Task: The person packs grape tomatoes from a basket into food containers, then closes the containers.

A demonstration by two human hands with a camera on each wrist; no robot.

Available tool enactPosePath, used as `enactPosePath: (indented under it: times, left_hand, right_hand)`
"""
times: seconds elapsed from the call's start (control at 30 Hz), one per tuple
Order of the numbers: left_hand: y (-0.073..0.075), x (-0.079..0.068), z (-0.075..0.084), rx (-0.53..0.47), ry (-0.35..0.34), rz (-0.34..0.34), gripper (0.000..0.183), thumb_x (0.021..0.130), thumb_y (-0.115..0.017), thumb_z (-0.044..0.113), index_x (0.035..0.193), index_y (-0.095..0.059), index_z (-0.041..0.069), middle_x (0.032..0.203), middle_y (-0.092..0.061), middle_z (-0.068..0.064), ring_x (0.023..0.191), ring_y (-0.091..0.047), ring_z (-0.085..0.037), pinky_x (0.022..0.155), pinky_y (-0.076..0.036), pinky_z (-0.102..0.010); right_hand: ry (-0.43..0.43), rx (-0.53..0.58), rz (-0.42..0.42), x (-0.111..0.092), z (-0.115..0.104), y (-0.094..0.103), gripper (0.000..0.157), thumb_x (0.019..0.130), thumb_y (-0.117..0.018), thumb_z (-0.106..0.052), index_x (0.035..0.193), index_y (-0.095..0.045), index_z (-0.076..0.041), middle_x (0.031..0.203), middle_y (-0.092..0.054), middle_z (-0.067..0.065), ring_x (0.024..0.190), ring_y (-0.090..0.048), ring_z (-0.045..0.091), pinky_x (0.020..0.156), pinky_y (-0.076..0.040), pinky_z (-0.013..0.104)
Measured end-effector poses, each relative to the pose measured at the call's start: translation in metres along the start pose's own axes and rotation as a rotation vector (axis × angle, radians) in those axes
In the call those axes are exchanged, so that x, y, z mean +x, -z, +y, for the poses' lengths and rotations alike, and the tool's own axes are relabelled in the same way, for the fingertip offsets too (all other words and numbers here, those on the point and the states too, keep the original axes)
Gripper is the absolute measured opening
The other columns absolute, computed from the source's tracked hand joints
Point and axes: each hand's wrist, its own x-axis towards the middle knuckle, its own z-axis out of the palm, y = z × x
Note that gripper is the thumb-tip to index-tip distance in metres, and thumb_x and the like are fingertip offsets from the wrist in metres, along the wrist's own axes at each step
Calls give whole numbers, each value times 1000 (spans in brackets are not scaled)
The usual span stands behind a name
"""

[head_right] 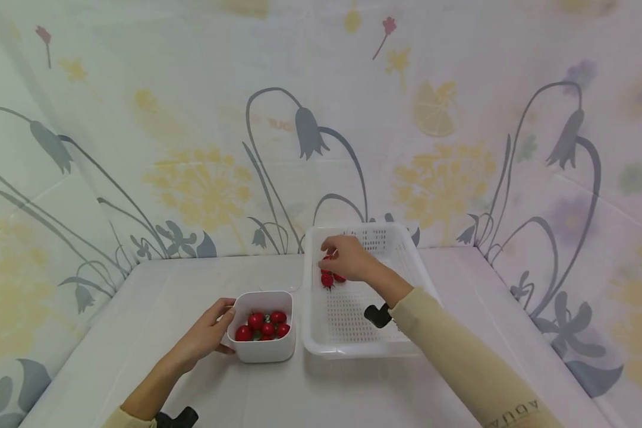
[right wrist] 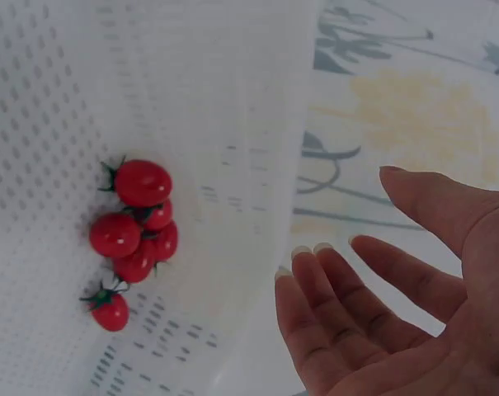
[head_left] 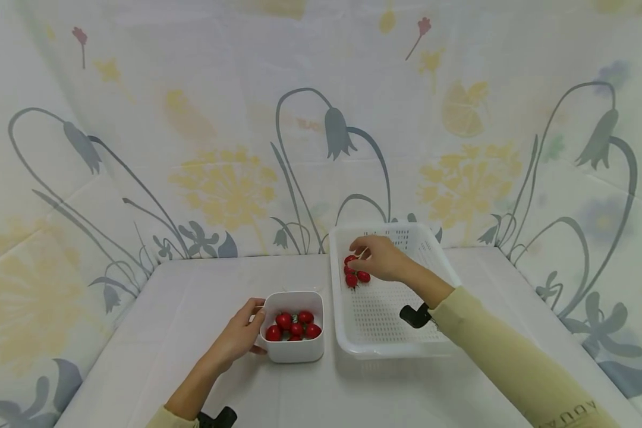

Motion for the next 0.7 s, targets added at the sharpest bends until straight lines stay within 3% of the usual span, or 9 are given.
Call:
enactPosePath:
  times: [0.23,0.47,0.7]
  left_hand:
    - [0,-1,0,2,2,2,33,108,-46,15,140,-49,5,145,-48,-26,119,-58,-47,61,-64,-42]
    - [0,0,0,12,-2,4,33,109,-46,16,140,-49,4,144,-50,-25,115,-61,-44,60,-64,-42]
    - [0,1,0,18,3,1,34,109,-46,17,140,-48,4,143,-49,-24,117,-59,-45,60,-64,-42]
  right_hand:
    - [-126,61,-32,9,36,1,37,95,-70,-18,123,-65,6,113,-68,20,103,-66,33,81,-60,40]
    - [-260,88,-71,18,56,-5,40,97,-68,-21,126,-64,6,121,-67,22,103,-65,33,87,-58,46]
    - [-374,162,-89,28,76,-20,33,95,-70,-16,117,-67,8,112,-69,20,99,-67,33,89,-60,45]
